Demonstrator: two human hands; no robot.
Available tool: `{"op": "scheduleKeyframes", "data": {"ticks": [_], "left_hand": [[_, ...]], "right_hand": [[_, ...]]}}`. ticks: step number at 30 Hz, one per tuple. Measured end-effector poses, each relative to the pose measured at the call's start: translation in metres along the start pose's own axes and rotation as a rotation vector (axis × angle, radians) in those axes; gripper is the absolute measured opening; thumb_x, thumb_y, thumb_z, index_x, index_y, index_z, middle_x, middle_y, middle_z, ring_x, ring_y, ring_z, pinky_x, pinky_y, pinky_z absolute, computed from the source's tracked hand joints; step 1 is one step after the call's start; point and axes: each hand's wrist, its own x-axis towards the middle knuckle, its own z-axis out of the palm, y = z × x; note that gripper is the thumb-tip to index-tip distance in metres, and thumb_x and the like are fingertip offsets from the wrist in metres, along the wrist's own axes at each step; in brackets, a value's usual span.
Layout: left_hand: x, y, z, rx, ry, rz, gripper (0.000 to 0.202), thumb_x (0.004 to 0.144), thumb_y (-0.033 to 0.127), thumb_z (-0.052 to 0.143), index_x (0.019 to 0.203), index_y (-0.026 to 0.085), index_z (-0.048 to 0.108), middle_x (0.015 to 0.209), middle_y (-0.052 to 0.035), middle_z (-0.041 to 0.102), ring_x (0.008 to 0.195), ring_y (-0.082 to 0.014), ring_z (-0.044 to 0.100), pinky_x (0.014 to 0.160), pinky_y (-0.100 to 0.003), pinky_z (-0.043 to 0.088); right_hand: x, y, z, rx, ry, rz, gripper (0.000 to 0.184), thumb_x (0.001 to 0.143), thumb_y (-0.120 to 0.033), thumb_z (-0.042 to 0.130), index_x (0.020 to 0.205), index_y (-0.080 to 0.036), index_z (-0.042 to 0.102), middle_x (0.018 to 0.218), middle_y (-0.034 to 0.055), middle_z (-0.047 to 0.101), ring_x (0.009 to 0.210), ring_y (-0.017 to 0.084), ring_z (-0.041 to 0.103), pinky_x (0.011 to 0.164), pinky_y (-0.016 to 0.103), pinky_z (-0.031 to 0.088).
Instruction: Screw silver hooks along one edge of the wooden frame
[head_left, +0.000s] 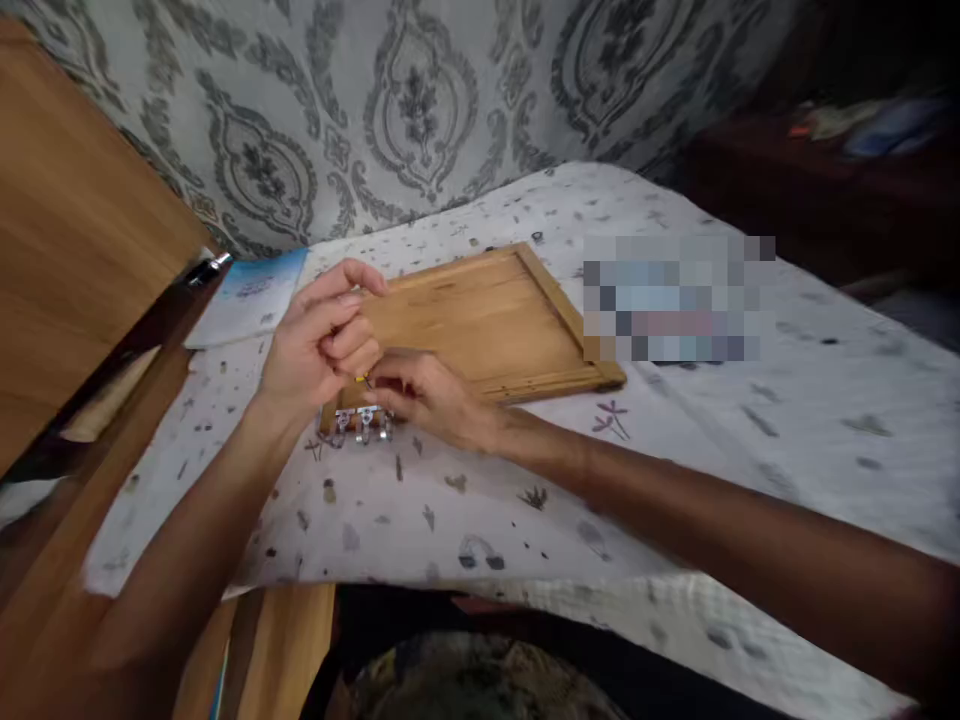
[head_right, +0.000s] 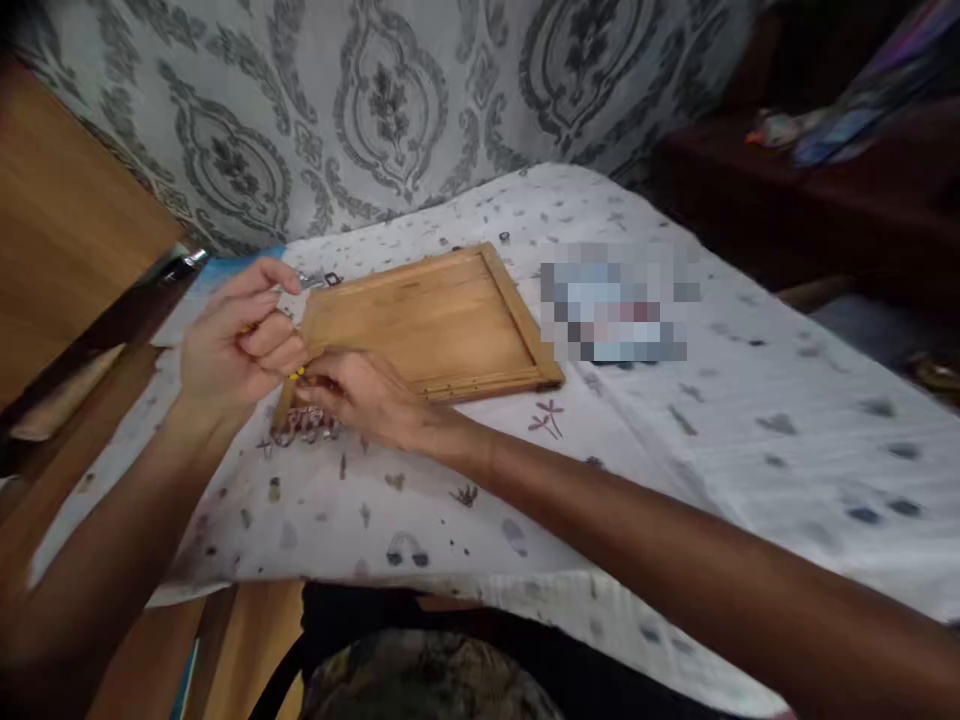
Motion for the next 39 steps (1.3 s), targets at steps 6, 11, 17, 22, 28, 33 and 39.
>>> {"op": "scheduleKeyframes", "data": {"ticks": [6, 11, 17, 22, 28, 33, 39], "left_hand": [[-0.004, -0.003, 0.019, 0.141, 0.481, 0.161, 0.018, 0.09, 0.033, 0.063, 0.08, 0.018, 0.061, 0.055, 0.0043, 0.047, 0.048, -0.0082, 0.044, 0.046, -0.019, 0.039], [-0.009, -0.004, 0.031, 0.042, 0.578, 0.19, 0.026, 0.085, 0.036, 0.071, 0.07, 0.019, 0.057, 0.05, 0.0084, 0.026, 0.042, -0.0058, 0.022, 0.039, -0.02, 0.021], [-0.003, 0.001, 0.005, 0.048, 0.151, 0.033, 0.026, 0.09, 0.04, 0.061, 0.074, 0.02, 0.057, 0.045, 0.0116, 0.014, 0.036, -0.0044, 0.007, 0.036, -0.018, 0.015], [0.001, 0.004, -0.008, 0.026, 0.01, -0.025, 0.03, 0.094, 0.04, 0.056, 0.073, 0.02, 0.054, 0.045, 0.0124, 0.012, 0.034, -0.0038, 0.005, 0.033, -0.016, 0.02], [-0.009, -0.008, 0.012, 0.058, 0.28, 0.167, 0.03, 0.089, 0.047, 0.065, 0.08, 0.019, 0.062, 0.05, 0.0061, 0.039, 0.043, -0.0077, 0.036, 0.044, -0.021, 0.034], [-0.018, -0.01, 0.03, 0.004, 0.471, 0.165, 0.019, 0.094, 0.027, 0.058, 0.076, 0.02, 0.061, 0.053, 0.0052, 0.036, 0.048, -0.0085, 0.034, 0.05, -0.023, 0.034], [-0.02, -0.005, 0.021, -0.025, 0.393, 0.15, 0.014, 0.08, 0.009, 0.05, 0.078, 0.02, 0.058, 0.046, 0.0082, 0.024, 0.042, -0.0076, 0.019, 0.044, -0.021, 0.024]], "right_hand": [[0.011, -0.002, 0.003, -0.121, 0.018, 0.114, 0.028, 0.088, -0.007, 0.064, 0.062, -0.014, 0.058, 0.058, -0.0059, 0.045, 0.056, 0.009, 0.041, 0.059, 0.023, 0.029], [0.005, -0.009, 0.003, -0.177, 0.009, 0.087, 0.015, 0.09, -0.008, 0.063, 0.076, -0.014, 0.068, 0.073, -0.0003, 0.062, 0.064, 0.011, 0.051, 0.063, 0.023, 0.033], [-0.012, -0.012, -0.011, -0.214, -0.049, 0.073, 0.013, 0.091, -0.008, 0.058, 0.087, -0.015, 0.068, 0.079, 0.0001, 0.061, 0.071, 0.012, 0.052, 0.067, 0.023, 0.035], [-0.005, -0.008, -0.004, -0.094, -0.031, 0.044, 0.022, 0.091, -0.018, 0.064, 0.07, -0.015, 0.058, 0.07, -0.0039, 0.051, 0.062, 0.01, 0.044, 0.062, 0.023, 0.032], [0.006, -0.004, 0.004, -0.059, 0.039, 0.089, 0.026, 0.089, -0.01, 0.061, 0.064, -0.016, 0.055, 0.061, -0.0056, 0.047, 0.059, 0.009, 0.044, 0.061, 0.023, 0.029], [0.003, -0.006, 0.002, -0.059, 0.012, 0.111, 0.024, 0.087, -0.01, 0.061, 0.064, -0.015, 0.057, 0.06, -0.0054, 0.049, 0.057, 0.009, 0.045, 0.058, 0.023, 0.029], [0.001, -0.01, -0.005, 0.016, 0.001, 0.124, 0.012, 0.088, -0.015, 0.061, 0.078, -0.014, 0.067, 0.061, -0.005, 0.053, 0.057, 0.01, 0.046, 0.057, 0.023, 0.031]]}}
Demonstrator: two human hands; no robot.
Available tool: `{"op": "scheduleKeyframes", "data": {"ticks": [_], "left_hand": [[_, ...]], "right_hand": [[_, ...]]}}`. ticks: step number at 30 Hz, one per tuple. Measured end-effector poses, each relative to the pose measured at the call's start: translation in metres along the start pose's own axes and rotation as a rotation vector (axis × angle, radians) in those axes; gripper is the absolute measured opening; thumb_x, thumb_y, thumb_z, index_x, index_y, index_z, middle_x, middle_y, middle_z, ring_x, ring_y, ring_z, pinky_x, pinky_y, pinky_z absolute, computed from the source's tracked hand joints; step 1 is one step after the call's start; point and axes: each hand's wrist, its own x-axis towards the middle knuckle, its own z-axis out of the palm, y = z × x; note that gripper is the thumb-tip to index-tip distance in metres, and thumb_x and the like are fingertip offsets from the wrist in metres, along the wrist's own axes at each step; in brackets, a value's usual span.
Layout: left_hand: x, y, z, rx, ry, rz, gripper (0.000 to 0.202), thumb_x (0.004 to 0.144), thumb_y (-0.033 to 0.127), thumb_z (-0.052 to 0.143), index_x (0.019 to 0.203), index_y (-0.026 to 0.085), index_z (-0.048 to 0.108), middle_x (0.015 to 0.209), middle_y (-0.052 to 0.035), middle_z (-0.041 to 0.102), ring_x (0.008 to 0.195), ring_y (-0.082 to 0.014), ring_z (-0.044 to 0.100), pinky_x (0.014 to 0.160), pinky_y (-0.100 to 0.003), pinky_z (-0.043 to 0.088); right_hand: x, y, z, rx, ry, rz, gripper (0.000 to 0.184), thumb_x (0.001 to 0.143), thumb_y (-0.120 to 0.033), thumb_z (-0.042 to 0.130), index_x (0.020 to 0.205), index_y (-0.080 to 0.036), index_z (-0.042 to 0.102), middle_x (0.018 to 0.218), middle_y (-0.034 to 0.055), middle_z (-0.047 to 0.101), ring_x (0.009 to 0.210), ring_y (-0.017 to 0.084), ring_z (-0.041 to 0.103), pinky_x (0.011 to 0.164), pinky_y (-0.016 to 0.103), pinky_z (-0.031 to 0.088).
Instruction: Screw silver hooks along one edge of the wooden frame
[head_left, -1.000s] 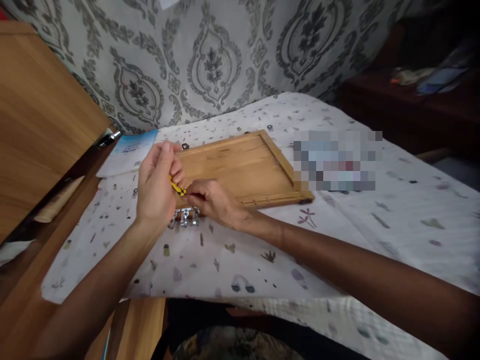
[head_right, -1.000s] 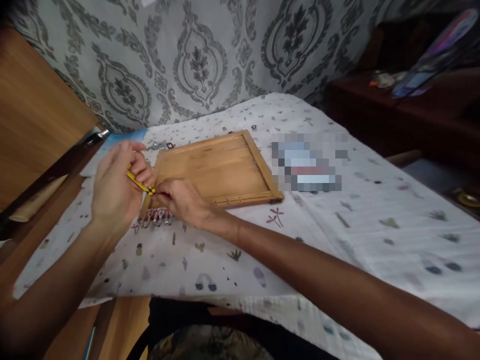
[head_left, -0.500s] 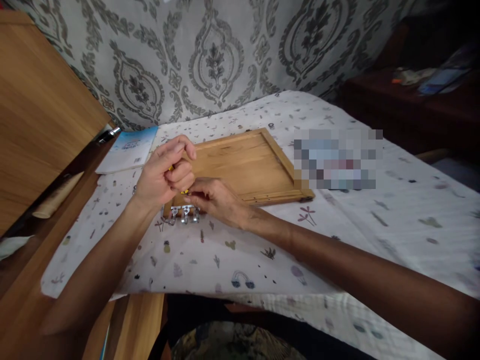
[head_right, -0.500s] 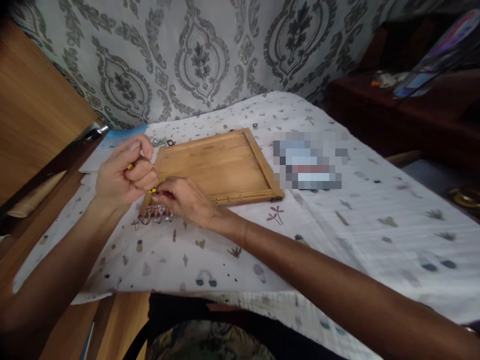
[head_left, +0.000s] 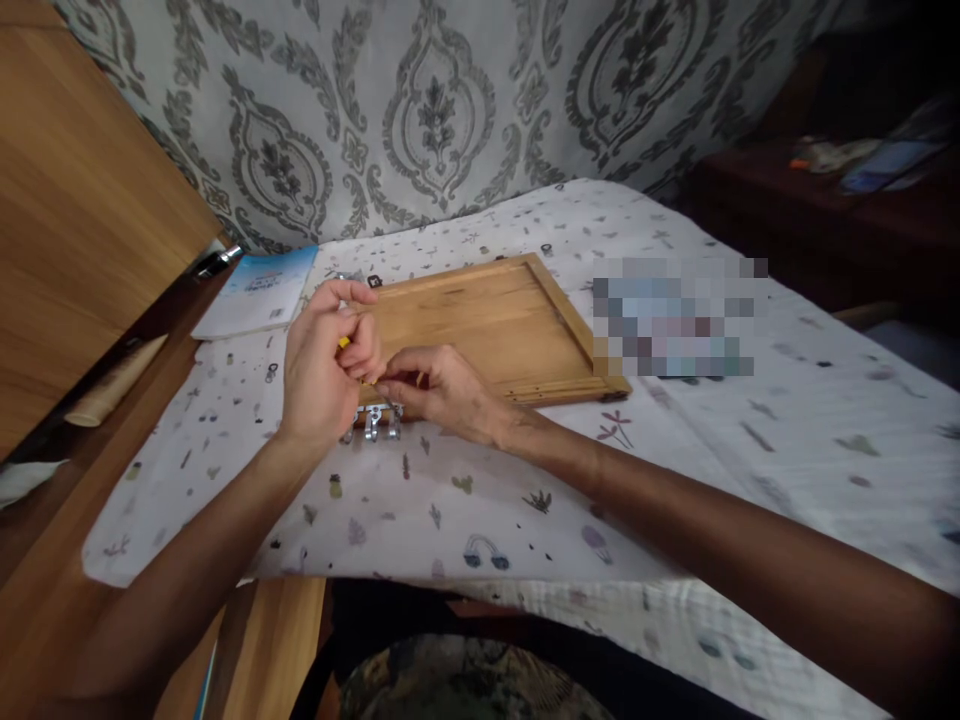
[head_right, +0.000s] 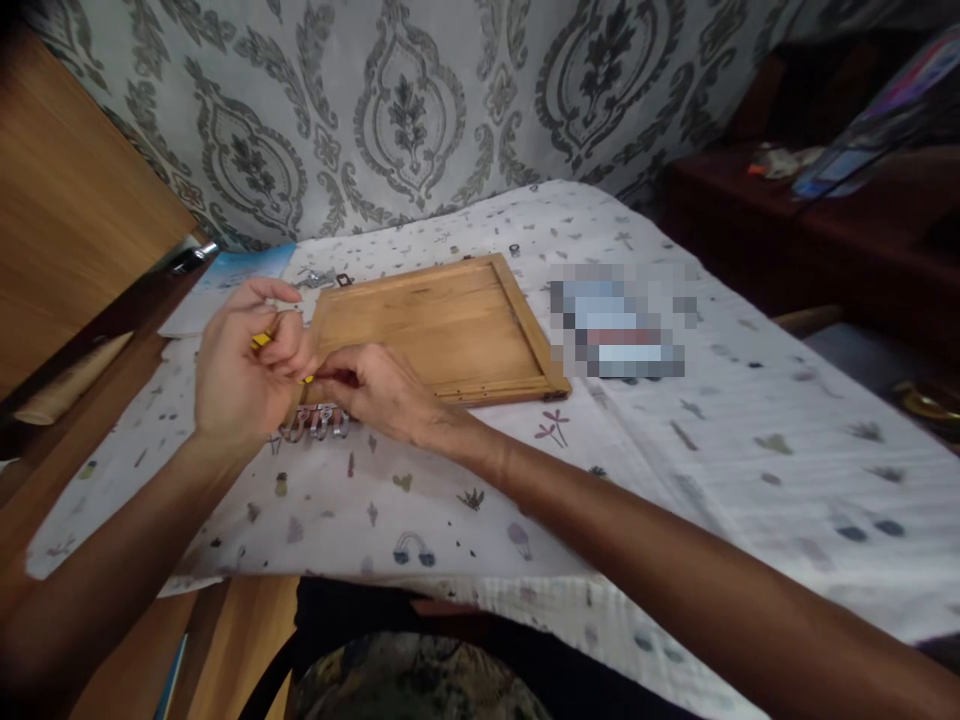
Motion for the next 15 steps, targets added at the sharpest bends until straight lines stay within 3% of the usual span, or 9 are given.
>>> {"op": "scheduleKeyframes", "data": {"ticks": [4, 7, 9, 12, 15], "left_hand": [[0.004, -0.001, -0.011, -0.058, -0.251, -0.046, 0.013, 0.077, 0.016, 0.052, 0.086, 0.019, 0.061, 0.045, 0.011, 0.016, 0.04, -0.0061, 0.01, 0.041, -0.02, 0.02], [0.006, 0.0, -0.015, -0.035, -0.335, -0.071, 0.015, 0.077, 0.017, 0.054, 0.09, 0.019, 0.062, 0.045, 0.0106, 0.02, 0.039, -0.0066, 0.014, 0.042, -0.021, 0.023], [0.006, 0.0, -0.014, 0.031, -0.302, -0.042, 0.013, 0.08, 0.02, 0.055, 0.091, 0.019, 0.062, 0.046, 0.0082, 0.03, 0.042, -0.0087, 0.025, 0.046, -0.023, 0.03], [0.0, 0.001, -0.012, 0.238, -0.136, 0.089, 0.011, 0.088, 0.026, 0.058, 0.097, 0.021, 0.06, 0.065, 0.001, 0.055, 0.06, -0.0137, 0.049, 0.06, -0.027, 0.043], [-0.01, 0.002, -0.005, 0.317, -0.023, 0.158, 0.016, 0.092, 0.033, 0.062, 0.103, 0.022, 0.059, 0.081, -0.0013, 0.06, 0.073, -0.0147, 0.055, 0.069, -0.027, 0.046]], "right_hand": [[-0.003, 0.001, 0.0, 0.018, -0.013, -0.037, 0.015, 0.089, -0.021, 0.062, 0.076, -0.014, 0.065, 0.062, -0.005, 0.054, 0.057, 0.009, 0.045, 0.056, 0.023, 0.03], [-0.005, 0.001, 0.002, 0.025, -0.016, -0.038, 0.018, 0.09, -0.022, 0.062, 0.073, -0.015, 0.064, 0.06, -0.0061, 0.05, 0.056, 0.009, 0.043, 0.056, 0.023, 0.029], [-0.004, 0.001, 0.003, 0.005, -0.011, -0.014, 0.018, 0.089, -0.017, 0.061, 0.072, -0.015, 0.064, 0.059, -0.0065, 0.048, 0.056, 0.009, 0.042, 0.057, 0.023, 0.029], [-0.002, 0.0, 0.006, -0.034, 0.022, 0.029, 0.016, 0.087, -0.008, 0.061, 0.073, -0.014, 0.067, 0.059, -0.0057, 0.052, 0.056, 0.009, 0.046, 0.059, 0.023, 0.031], [0.0, 0.001, 0.007, -0.045, 0.037, 0.043, 0.013, 0.086, -0.006, 0.063, 0.078, -0.013, 0.071, 0.063, -0.0038, 0.059, 0.059, 0.01, 0.051, 0.061, 0.023, 0.034]]}}
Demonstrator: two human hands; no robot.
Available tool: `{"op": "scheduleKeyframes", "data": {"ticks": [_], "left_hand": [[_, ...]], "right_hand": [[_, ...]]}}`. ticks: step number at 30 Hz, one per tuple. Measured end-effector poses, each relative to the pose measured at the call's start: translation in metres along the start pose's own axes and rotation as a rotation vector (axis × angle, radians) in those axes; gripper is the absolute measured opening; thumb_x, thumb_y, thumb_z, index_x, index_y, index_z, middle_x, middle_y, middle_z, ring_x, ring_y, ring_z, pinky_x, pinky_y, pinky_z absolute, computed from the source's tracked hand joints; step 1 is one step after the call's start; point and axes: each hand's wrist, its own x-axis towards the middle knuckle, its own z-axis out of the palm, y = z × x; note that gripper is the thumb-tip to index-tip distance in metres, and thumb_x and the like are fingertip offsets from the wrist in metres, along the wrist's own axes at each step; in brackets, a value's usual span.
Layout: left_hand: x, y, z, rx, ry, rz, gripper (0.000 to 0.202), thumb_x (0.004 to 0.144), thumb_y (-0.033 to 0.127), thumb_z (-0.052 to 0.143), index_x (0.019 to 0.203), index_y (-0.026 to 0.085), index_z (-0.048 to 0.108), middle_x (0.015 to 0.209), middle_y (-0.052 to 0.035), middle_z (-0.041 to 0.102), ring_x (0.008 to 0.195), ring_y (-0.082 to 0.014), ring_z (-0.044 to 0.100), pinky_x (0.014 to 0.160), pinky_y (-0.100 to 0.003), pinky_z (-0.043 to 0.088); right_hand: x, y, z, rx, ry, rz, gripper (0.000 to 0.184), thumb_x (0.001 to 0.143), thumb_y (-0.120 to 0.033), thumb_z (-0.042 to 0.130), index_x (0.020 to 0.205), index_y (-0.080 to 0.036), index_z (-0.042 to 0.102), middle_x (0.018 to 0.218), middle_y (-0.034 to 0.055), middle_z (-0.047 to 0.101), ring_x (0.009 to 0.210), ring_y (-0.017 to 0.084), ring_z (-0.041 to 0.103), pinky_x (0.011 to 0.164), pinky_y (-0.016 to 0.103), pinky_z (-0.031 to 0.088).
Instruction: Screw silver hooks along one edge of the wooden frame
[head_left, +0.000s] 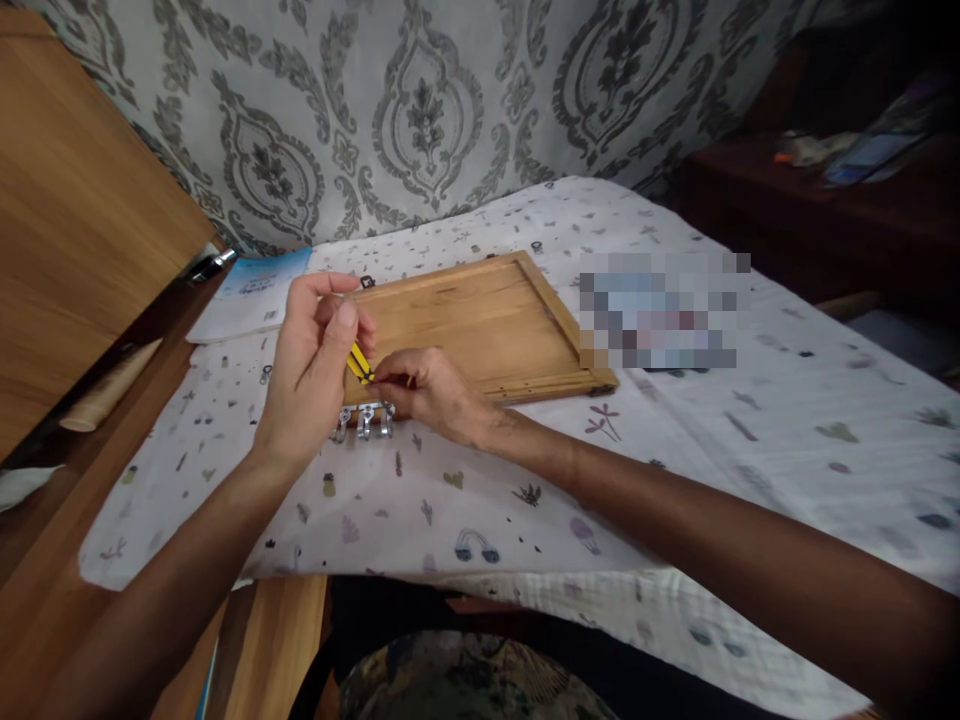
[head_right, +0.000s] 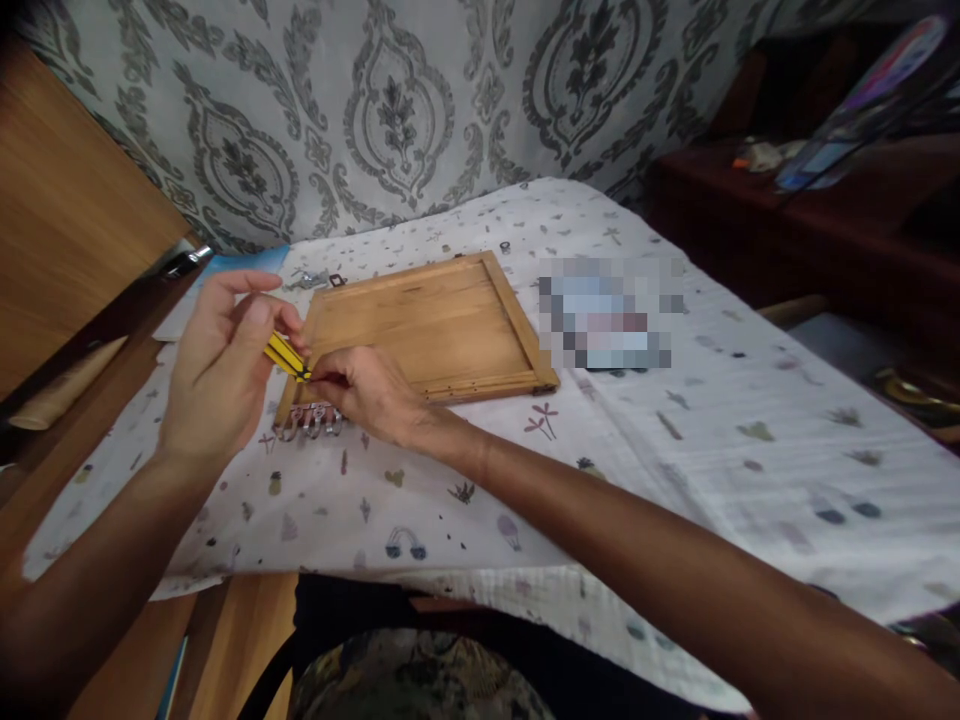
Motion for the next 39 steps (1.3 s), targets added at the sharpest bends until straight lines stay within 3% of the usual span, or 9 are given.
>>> {"op": "scheduleKeyframes", "data": {"ticks": [4, 9, 14, 18, 24, 27, 33, 35, 39], "left_hand": [[-0.006, 0.004, 0.014, -0.178, 0.113, -0.058, 0.003, 0.09, 0.02, 0.059, 0.088, 0.021, 0.06, 0.062, 0.0043, 0.039, 0.055, -0.0109, 0.037, 0.054, -0.024, 0.036], [0.002, 0.002, 0.023, -0.242, 0.173, -0.094, 0.016, 0.091, 0.015, 0.05, 0.078, 0.022, 0.056, 0.049, 0.0074, 0.021, 0.044, -0.0087, 0.017, 0.043, -0.024, 0.019], [0.01, 0.0, 0.012, -0.265, -0.089, -0.152, 0.021, 0.095, 0.037, 0.055, 0.079, 0.022, 0.057, 0.047, 0.0102, 0.013, 0.039, -0.0058, 0.008, 0.04, -0.022, 0.013], [0.015, 0.0, 0.001, -0.258, -0.253, -0.196, 0.018, 0.089, 0.037, 0.064, 0.083, 0.021, 0.059, 0.047, 0.0117, 0.015, 0.038, -0.005, 0.01, 0.04, -0.02, 0.018], [0.013, 0.004, 0.003, -0.151, 0.006, -0.141, 0.018, 0.094, 0.039, 0.058, 0.09, 0.021, 0.06, 0.064, 0.0017, 0.052, 0.059, -0.012, 0.05, 0.056, -0.023, 0.045], [0.008, 0.007, 0.008, -0.208, 0.102, -0.159, 0.013, 0.095, 0.032, 0.058, 0.088, 0.021, 0.059, 0.064, 0.0035, 0.044, 0.056, -0.01, 0.043, 0.052, -0.021, 0.041], [0.008, 0.003, 0.015, -0.259, 0.231, -0.154, 0.014, 0.094, 0.023, 0.052, 0.08, 0.022, 0.052, 0.049, 0.0083, 0.024, 0.042, -0.0076, 0.018, 0.041, -0.02, 0.019], [0.011, 0.001, 0.014, -0.248, 0.192, -0.133, 0.018, 0.095, 0.027, 0.053, 0.078, 0.021, 0.052, 0.048, 0.0093, 0.019, 0.041, -0.007, 0.013, 0.04, -0.02, 0.015], [0.019, 0.001, 0.007, -0.238, -0.074, -0.159, 0.017, 0.09, 0.033, 0.062, 0.08, 0.022, 0.056, 0.047, 0.0114, 0.013, 0.038, -0.0052, 0.008, 0.037, -0.019, 0.013]], "right_hand": [[-0.005, 0.004, -0.003, -0.056, -0.021, 0.004, 0.008, 0.086, -0.009, 0.066, 0.087, -0.013, 0.073, 0.069, -0.0019, 0.064, 0.064, 0.011, 0.055, 0.064, 0.023, 0.037], [-0.019, 0.015, -0.013, -0.396, -0.048, -0.083, 0.012, 0.09, -0.011, 0.062, 0.095, -0.011, 0.073, 0.087, 0.0066, 0.067, 0.082, 0.018, 0.058, 0.073, 0.029, 0.041], [-0.028, 0.027, -0.014, -0.599, -0.106, -0.26, 0.02, 0.095, -0.012, 0.054, 0.089, -0.013, 0.073, 0.089, 0.0089, 0.064, 0.085, 0.02, 0.053, 0.074, 0.032, 0.04], [-0.029, 0.029, -0.013, -0.65, -0.123, -0.323, 0.018, 0.095, -0.014, 0.055, 0.091, -0.013, 0.073, 0.09, 0.0099, 0.065, 0.086, 0.022, 0.052, 0.076, 0.034, 0.04], [-0.032, 0.028, -0.013, -0.713, -0.129, -0.348, 0.018, 0.097, -0.016, 0.055, 0.092, -0.013, 0.073, 0.09, 0.0099, 0.064, 0.086, 0.022, 0.052, 0.078, 0.035, 0.04], [-0.033, 0.029, -0.013, -0.719, -0.121, -0.364, 0.018, 0.097, -0.016, 0.055, 0.097, -0.012, 0.073, 0.089, 0.0096, 0.064, 0.085, 0.022, 0.052, 0.076, 0.035, 0.04], [-0.033, 0.033, -0.013, -0.707, -0.123, -0.421, 0.02, 0.097, -0.018, 0.055, 0.096, -0.015, 0.075, 0.092, 0.0095, 0.065, 0.087, 0.022, 0.052, 0.075, 0.035, 0.039], [-0.033, 0.034, -0.013, -0.703, -0.122, -0.418, 0.019, 0.097, -0.018, 0.056, 0.096, -0.016, 0.075, 0.092, 0.0095, 0.065, 0.088, 0.022, 0.052, 0.076, 0.035, 0.039], [-0.033, 0.035, -0.012, -0.685, -0.113, -0.415, 0.019, 0.097, -0.018, 0.056, 0.093, -0.016, 0.075, 0.092, 0.0097, 0.065, 0.088, 0.022, 0.052, 0.078, 0.035, 0.039]]}}
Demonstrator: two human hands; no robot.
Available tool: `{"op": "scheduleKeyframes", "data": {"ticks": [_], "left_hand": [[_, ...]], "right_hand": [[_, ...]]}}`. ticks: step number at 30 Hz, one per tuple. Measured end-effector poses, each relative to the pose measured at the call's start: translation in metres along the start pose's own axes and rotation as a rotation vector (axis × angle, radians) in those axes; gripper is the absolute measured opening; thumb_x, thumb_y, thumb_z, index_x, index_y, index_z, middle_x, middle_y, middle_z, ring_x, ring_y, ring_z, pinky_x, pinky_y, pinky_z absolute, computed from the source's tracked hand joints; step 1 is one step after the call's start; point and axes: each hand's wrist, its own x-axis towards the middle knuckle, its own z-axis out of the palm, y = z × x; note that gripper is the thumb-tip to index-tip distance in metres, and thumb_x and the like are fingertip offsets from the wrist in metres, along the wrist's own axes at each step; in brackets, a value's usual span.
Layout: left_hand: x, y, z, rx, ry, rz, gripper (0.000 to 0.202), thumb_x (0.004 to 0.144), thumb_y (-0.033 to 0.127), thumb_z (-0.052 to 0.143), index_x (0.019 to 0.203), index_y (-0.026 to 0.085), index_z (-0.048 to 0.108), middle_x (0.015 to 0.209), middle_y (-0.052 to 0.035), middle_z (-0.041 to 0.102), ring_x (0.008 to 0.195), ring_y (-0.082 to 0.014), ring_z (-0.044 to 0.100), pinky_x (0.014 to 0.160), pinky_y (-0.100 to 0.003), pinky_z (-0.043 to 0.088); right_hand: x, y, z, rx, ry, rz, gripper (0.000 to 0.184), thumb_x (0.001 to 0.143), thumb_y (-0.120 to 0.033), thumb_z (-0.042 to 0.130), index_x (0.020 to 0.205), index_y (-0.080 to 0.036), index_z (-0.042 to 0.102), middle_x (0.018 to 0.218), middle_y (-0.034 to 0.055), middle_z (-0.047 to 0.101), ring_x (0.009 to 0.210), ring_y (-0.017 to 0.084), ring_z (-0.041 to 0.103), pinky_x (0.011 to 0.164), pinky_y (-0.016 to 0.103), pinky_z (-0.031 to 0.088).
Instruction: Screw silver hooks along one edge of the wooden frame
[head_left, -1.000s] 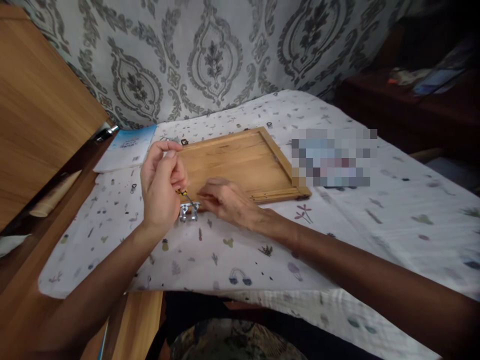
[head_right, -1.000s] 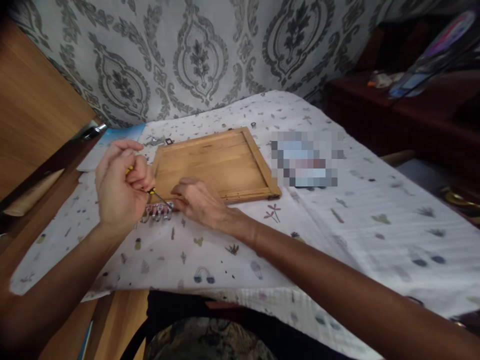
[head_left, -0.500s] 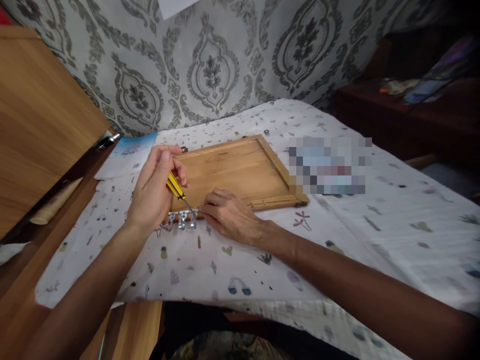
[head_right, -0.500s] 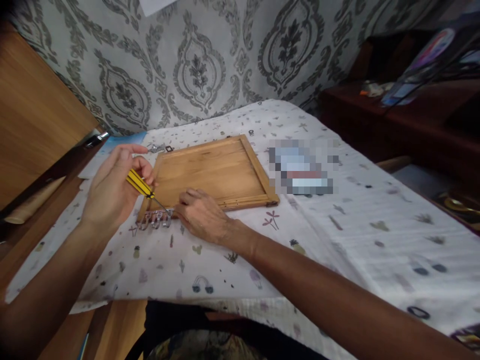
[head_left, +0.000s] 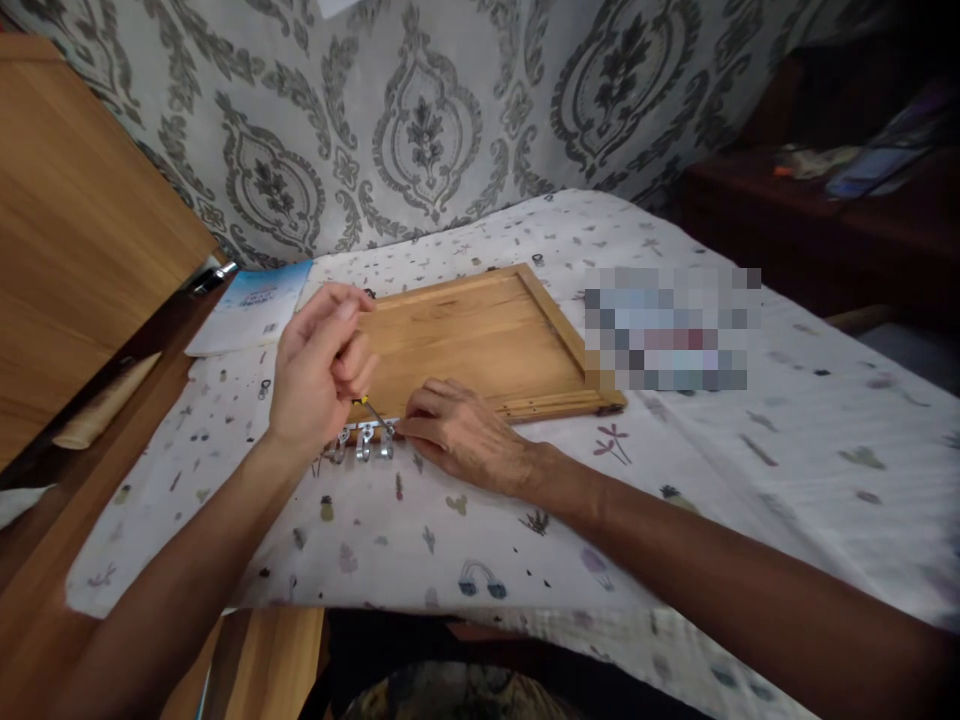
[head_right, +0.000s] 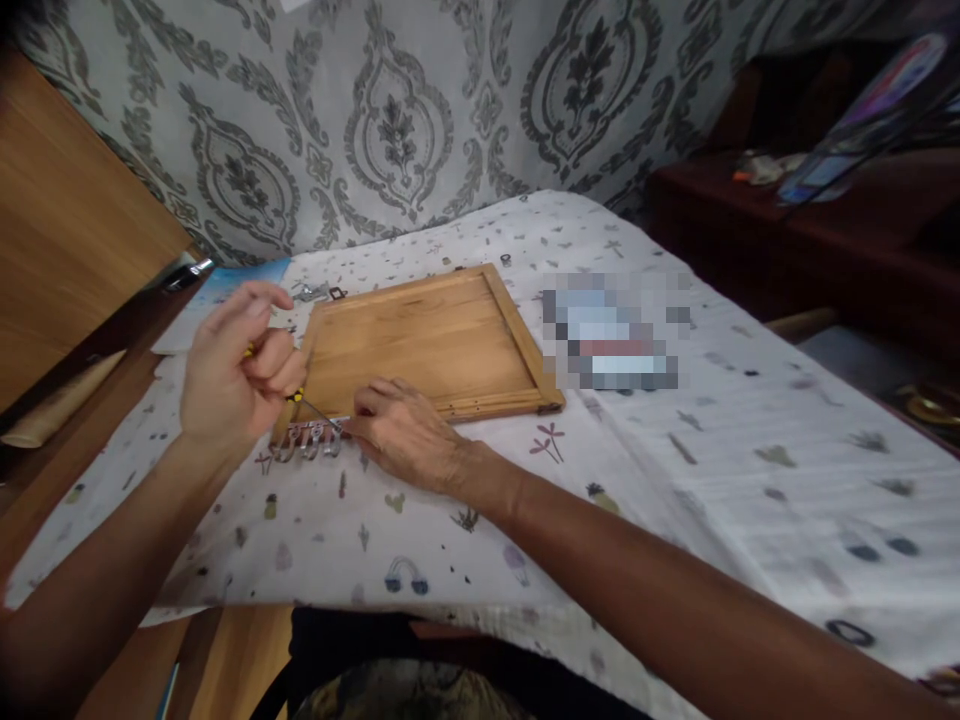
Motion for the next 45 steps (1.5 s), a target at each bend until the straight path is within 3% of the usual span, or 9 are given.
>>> {"op": "scheduleKeyframes", "data": {"ticks": [6, 11, 15, 18, 25, 28, 35, 41, 45], "left_hand": [[0.005, 0.003, -0.008, 0.021, -0.183, -0.056, 0.02, 0.085, 0.035, 0.066, 0.096, 0.021, 0.058, 0.045, 0.0133, 0.02, 0.036, -0.0053, 0.015, 0.037, -0.019, 0.019], [-0.001, 0.003, -0.003, 0.218, -0.024, 0.018, 0.031, 0.088, 0.044, 0.068, 0.104, 0.023, 0.052, 0.064, 0.0042, 0.058, 0.057, -0.0116, 0.053, 0.056, -0.023, 0.046], [-0.011, 0.0, 0.011, 0.114, 0.152, 0.03, 0.017, 0.093, 0.036, 0.064, 0.094, 0.024, 0.053, 0.055, 0.0085, 0.038, 0.046, -0.0077, 0.034, 0.045, -0.019, 0.032], [-0.013, -0.002, 0.017, 0.057, 0.151, 0.071, 0.019, 0.096, 0.037, 0.059, 0.084, 0.023, 0.053, 0.049, 0.0094, 0.024, 0.041, -0.0071, 0.019, 0.039, -0.02, 0.019], [0.011, 0.002, -0.012, 0.007, -0.313, -0.114, 0.024, 0.088, 0.041, 0.067, 0.081, 0.021, 0.055, 0.045, 0.0133, 0.013, 0.037, -0.0036, 0.003, 0.036, -0.018, 0.013], [0.015, 0.001, -0.018, 0.012, -0.388, -0.118, 0.023, 0.09, 0.042, 0.063, 0.085, 0.021, 0.054, 0.044, 0.0137, 0.015, 0.036, -0.0043, 0.006, 0.037, -0.018, 0.016], [-0.002, -0.005, -0.003, 0.432, -0.066, 0.133, 0.036, 0.096, 0.056, 0.051, 0.094, 0.021, 0.055, 0.064, 0.0019, 0.054, 0.058, -0.0119, 0.05, 0.057, -0.026, 0.04], [-0.013, -0.009, 0.01, 0.079, 0.17, 0.099, 0.022, 0.098, 0.037, 0.053, 0.082, 0.022, 0.053, 0.054, 0.0067, 0.03, 0.046, -0.0089, 0.027, 0.045, -0.024, 0.024], [-0.007, -0.009, 0.005, 0.001, 0.051, 0.085, 0.026, 0.096, 0.039, 0.055, 0.077, 0.022, 0.054, 0.046, 0.0098, 0.017, 0.04, -0.0066, 0.01, 0.039, -0.022, 0.012]], "right_hand": [[0.0, 0.001, 0.001, 0.008, -0.002, -0.006, 0.019, 0.098, -0.019, 0.056, 0.096, -0.016, 0.075, 0.093, 0.0094, 0.066, 0.088, 0.021, 0.052, 0.078, 0.034, 0.04], [0.001, 0.001, -0.001, 0.005, -0.019, -0.009, 0.019, 0.097, -0.018, 0.057, 0.094, -0.016, 0.076, 0.093, 0.0095, 0.066, 0.087, 0.021, 0.051, 0.078, 0.034, 0.04], [0.001, 0.001, -0.001, -0.001, -0.01, -0.016, 0.02, 0.097, -0.018, 0.057, 0.097, -0.016, 0.076, 0.092, 0.0099, 0.065, 0.088, 0.022, 0.051, 0.078, 0.034, 0.041], [0.0, 0.0, 0.0, 0.005, -0.01, -0.009, 0.021, 0.098, -0.019, 0.056, 0.098, -0.016, 0.076, 0.092, 0.0096, 0.064, 0.089, 0.022, 0.051, 0.078, 0.034, 0.041], [0.001, 0.0, -0.001, 0.037, -0.01, 0.004, 0.021, 0.098, -0.018, 0.055, 0.094, -0.015, 0.076, 0.092, 0.0098, 0.065, 0.088, 0.021, 0.052, 0.079, 0.034, 0.044], [0.0, 0.001, 0.0, 0.048, 0.01, 0.003, 0.02, 0.097, -0.018, 0.057, 0.094, -0.016, 0.076, 0.091, 0.0091, 0.065, 0.086, 0.02, 0.052, 0.075, 0.032, 0.044], [0.0, 0.001, 0.0, 0.058, 0.036, -0.017, 0.022, 0.098, -0.018, 0.055, 0.09, -0.014, 0.075, 0.09, 0.0097, 0.065, 0.085, 0.02, 0.051, 0.073, 0.032, 0.043], [0.0, 0.0, -0.001, 0.039, 0.017, -0.011, 0.022, 0.099, -0.018, 0.055, 0.094, -0.016, 0.076, 0.089, 0.0089, 0.064, 0.086, 0.02, 0.051, 0.074, 0.032, 0.042], [0.0, 0.001, 0.0, 0.036, 0.027, -0.012, 0.022, 0.098, -0.017, 0.055, 0.092, -0.016, 0.076, 0.089, 0.0085, 0.064, 0.084, 0.02, 0.05, 0.072, 0.031, 0.041]]}}
